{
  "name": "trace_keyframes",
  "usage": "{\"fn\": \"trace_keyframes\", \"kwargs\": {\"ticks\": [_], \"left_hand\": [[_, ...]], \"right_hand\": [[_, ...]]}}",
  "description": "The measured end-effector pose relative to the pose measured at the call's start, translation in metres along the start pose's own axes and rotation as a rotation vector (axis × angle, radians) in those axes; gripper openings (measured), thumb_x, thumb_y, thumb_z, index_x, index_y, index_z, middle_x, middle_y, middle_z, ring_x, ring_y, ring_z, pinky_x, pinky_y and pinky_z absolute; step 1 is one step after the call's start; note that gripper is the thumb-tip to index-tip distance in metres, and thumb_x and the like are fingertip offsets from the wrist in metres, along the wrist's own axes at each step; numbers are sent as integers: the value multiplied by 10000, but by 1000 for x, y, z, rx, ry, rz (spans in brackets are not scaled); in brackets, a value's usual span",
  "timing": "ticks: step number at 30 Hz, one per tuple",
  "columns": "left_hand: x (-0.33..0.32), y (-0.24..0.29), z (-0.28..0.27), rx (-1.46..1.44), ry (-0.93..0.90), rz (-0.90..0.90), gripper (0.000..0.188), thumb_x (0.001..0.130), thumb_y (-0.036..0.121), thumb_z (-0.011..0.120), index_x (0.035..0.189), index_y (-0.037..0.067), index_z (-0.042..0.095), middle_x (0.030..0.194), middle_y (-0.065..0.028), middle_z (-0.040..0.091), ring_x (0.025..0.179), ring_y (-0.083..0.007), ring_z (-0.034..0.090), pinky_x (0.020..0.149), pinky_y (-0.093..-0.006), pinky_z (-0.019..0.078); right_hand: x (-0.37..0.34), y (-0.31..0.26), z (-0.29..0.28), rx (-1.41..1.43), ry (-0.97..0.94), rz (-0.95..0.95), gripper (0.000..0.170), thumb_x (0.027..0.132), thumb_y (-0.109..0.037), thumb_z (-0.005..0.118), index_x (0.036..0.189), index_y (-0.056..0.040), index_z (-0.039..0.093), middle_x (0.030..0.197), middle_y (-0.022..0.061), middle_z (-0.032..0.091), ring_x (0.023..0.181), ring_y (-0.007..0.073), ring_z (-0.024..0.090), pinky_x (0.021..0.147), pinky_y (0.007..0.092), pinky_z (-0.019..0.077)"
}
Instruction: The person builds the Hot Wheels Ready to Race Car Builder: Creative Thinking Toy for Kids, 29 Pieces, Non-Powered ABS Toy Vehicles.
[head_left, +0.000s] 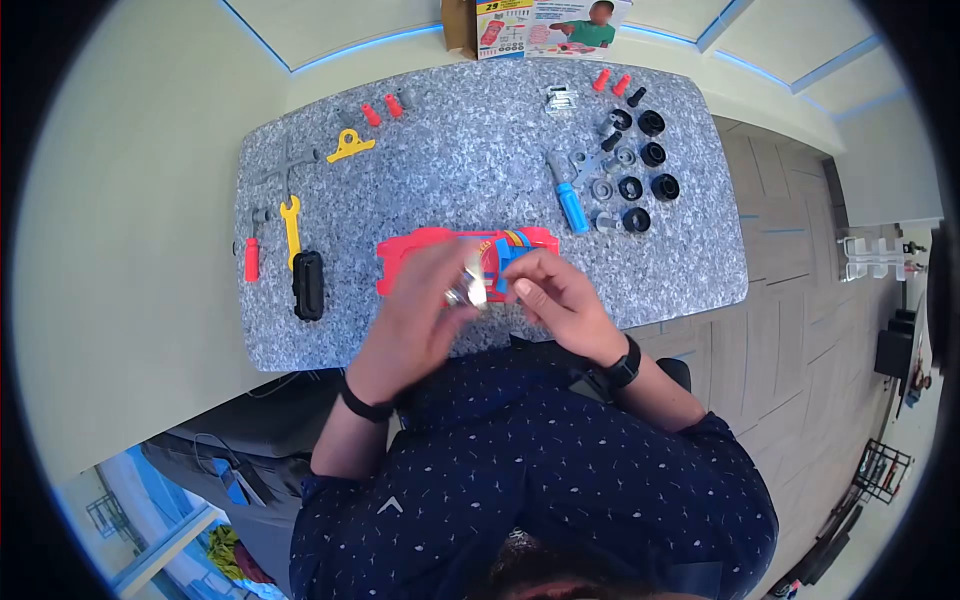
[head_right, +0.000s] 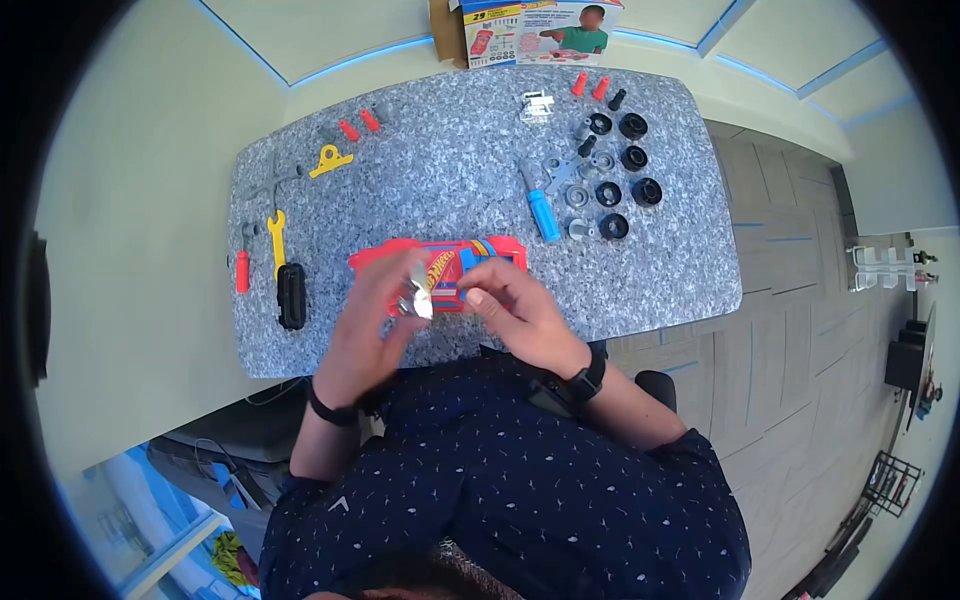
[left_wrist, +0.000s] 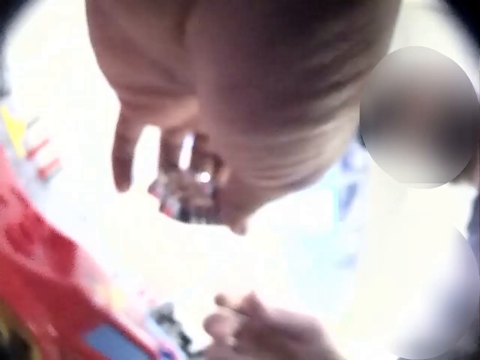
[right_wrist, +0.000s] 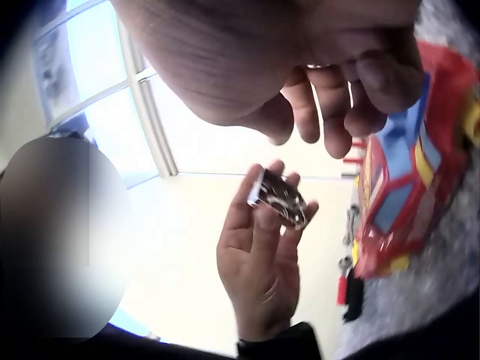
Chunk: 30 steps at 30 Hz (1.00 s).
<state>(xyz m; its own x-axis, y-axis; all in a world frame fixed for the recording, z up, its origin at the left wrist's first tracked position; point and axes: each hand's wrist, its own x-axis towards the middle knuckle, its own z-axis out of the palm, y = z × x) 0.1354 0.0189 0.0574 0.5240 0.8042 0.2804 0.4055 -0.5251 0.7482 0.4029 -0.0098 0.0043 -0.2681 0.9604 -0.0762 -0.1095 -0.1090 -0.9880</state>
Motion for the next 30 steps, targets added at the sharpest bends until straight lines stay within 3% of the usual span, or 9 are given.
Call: {"fn": "trace_keyframes", "kwargs": {"ticks": [6, 12, 18, 24, 30], "left_hand": [[0, -62, -11, 229, -57, -79, 659, 934, 20, 844, 1563, 48, 648, 1519, -178, 659, 1421, -412, 623, 1191, -485, 521], [-6, -71, -17, 150, -97, -94, 661, 901, 45, 879, 1537, 61, 698, 1501, -153, 680, 1365, -381, 648, 1150, -461, 542], [-15, -76, -24, 106, -120, -134, 820, 801, 132, 969, 1572, 83, 697, 1489, -144, 737, 1319, -369, 680, 1153, -464, 542], [-21, -66, -13, 178, -55, -147, 942, 765, 249, 1010, 1624, 95, 655, 1606, -133, 702, 1508, -383, 620, 1284, -507, 459], [-28, -75, 3, 191, 13, -162, 897, 799, 315, 994, 1604, 91, 667, 1665, -113, 665, 1601, -356, 557, 1360, -585, 341]], "right_hand": [[-4, 9, -29, -168, 118, -52, 187, 1109, -49, 761, 1286, -7, 718, 1088, 6, 768, 837, 34, 569, 753, 262, 494], [-15, 13, -43, -245, 178, -13, 204, 1075, -56, 800, 1268, -18, 745, 1143, 50, 787, 842, 66, 605, 762, 268, 516], [-17, 9, -45, -441, 138, -30, 306, 988, -37, 881, 1268, -35, 759, 1094, 72, 740, 864, 136, 665, 781, 311, 562], [-13, 10, -43, -463, 128, -18, 372, 913, 31, 906, 1248, -43, 764, 1057, 69, 676, 877, 169, 681, 784, 325, 570], [-8, 16, -45, -534, 150, -67, 383, 893, 75, 884, 1233, -56, 768, 1052, 69, 669, 843, 175, 663, 774, 334, 565]]}}
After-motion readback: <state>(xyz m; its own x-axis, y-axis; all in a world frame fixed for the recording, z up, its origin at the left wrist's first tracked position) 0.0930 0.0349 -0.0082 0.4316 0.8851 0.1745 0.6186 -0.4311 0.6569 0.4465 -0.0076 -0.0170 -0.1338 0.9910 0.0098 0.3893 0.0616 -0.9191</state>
